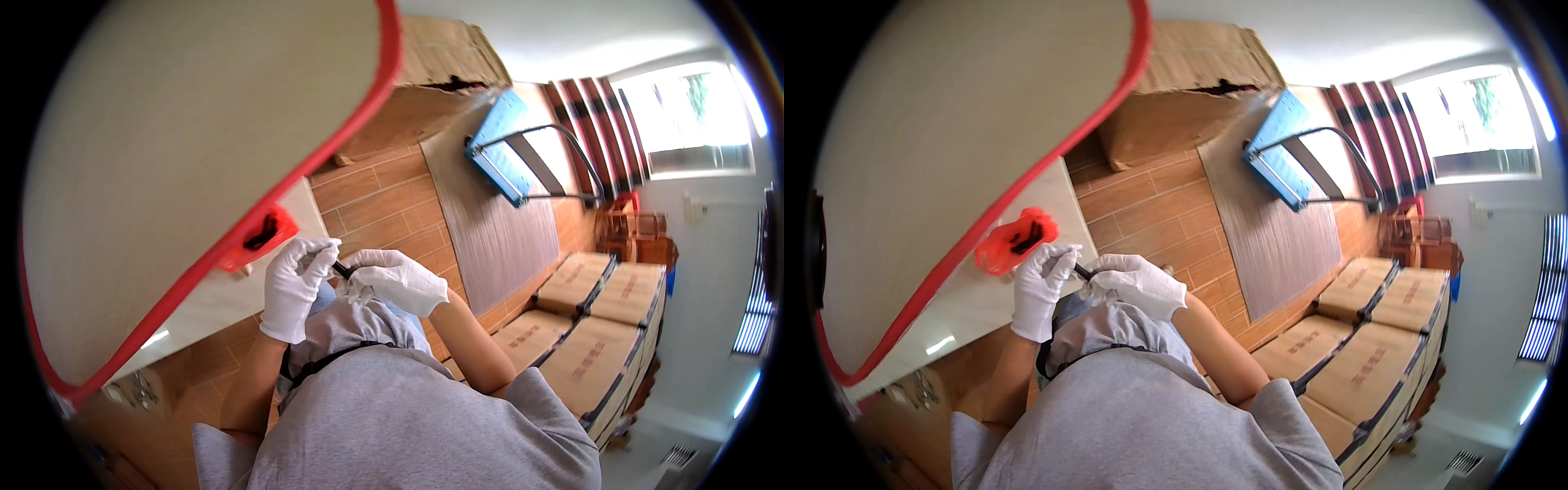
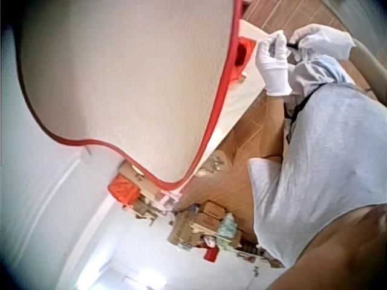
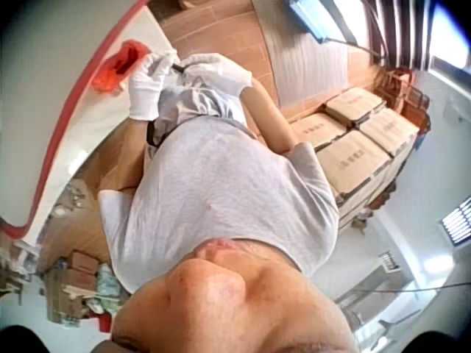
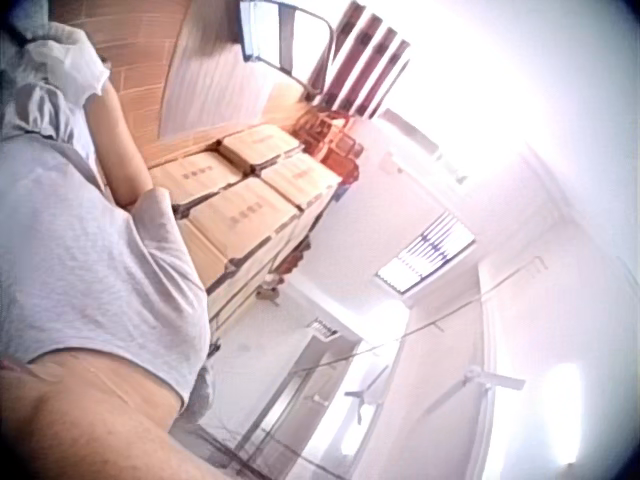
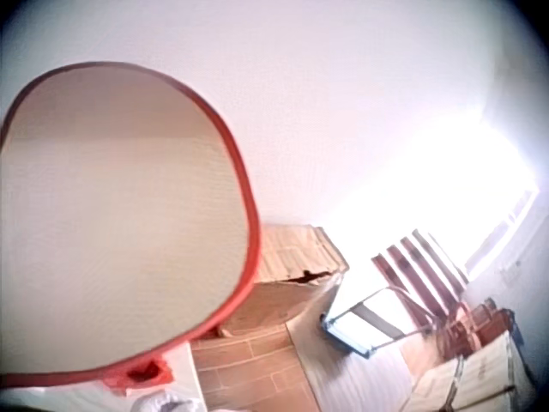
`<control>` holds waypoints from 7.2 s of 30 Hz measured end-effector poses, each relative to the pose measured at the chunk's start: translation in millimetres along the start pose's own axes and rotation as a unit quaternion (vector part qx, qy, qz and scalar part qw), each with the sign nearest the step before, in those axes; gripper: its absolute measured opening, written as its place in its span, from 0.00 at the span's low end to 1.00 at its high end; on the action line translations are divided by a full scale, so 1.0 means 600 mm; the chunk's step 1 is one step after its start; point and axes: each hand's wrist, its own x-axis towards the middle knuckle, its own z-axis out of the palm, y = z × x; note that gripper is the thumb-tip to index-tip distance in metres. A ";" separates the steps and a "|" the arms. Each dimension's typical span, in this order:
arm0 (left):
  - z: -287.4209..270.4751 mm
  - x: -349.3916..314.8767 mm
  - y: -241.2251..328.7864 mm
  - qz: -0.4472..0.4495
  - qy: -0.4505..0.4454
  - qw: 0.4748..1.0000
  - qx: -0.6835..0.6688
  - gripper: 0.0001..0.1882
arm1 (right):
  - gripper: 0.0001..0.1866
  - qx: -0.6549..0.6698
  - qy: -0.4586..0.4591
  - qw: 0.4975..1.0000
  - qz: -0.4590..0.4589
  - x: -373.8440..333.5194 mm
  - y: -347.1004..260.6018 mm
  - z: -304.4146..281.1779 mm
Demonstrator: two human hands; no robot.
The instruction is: The person puts on white gloves and assembles a blue hand truck. They attach the metal handle frame to the blue plastic base, securing it with pins and tightening the locking mechanisms on both sides.
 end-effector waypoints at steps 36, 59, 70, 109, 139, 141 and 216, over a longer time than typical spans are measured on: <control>0.881 0.533 -0.211 -0.464 -0.111 0.756 -0.449 0.13 | 0.18 0.375 0.522 0.731 -0.228 -0.322 -0.204 -1.007; 1.046 0.939 -0.554 -0.371 0.080 0.925 -0.013 0.10 | 0.08 0.433 0.725 0.517 -0.140 -0.245 -0.247 -1.467; 1.171 1.054 -1.152 -0.445 -0.109 0.886 0.063 0.07 | 0.21 0.240 0.745 0.582 -0.221 -0.380 -0.044 -1.495; 1.341 1.115 -1.605 -0.566 -0.276 0.774 -0.072 0.13 | 0.15 -0.188 0.779 0.596 -0.051 0.202 0.335 -1.897; 1.347 1.114 -1.612 -0.567 -0.246 0.759 -0.206 0.20 | 0.16 -0.230 0.759 0.606 -0.062 0.196 0.343 -1.902; 1.341 1.115 -1.616 -0.562 -0.246 0.770 -0.174 0.20 | 0.16 -0.221 0.762 0.605 -0.064 0.197 0.342 -1.901; 1.732 1.026 -1.194 -0.147 -0.484 0.853 -0.128 0.10 | 0.20 0.199 0.754 0.554 -0.293 -0.377 0.244 -2.136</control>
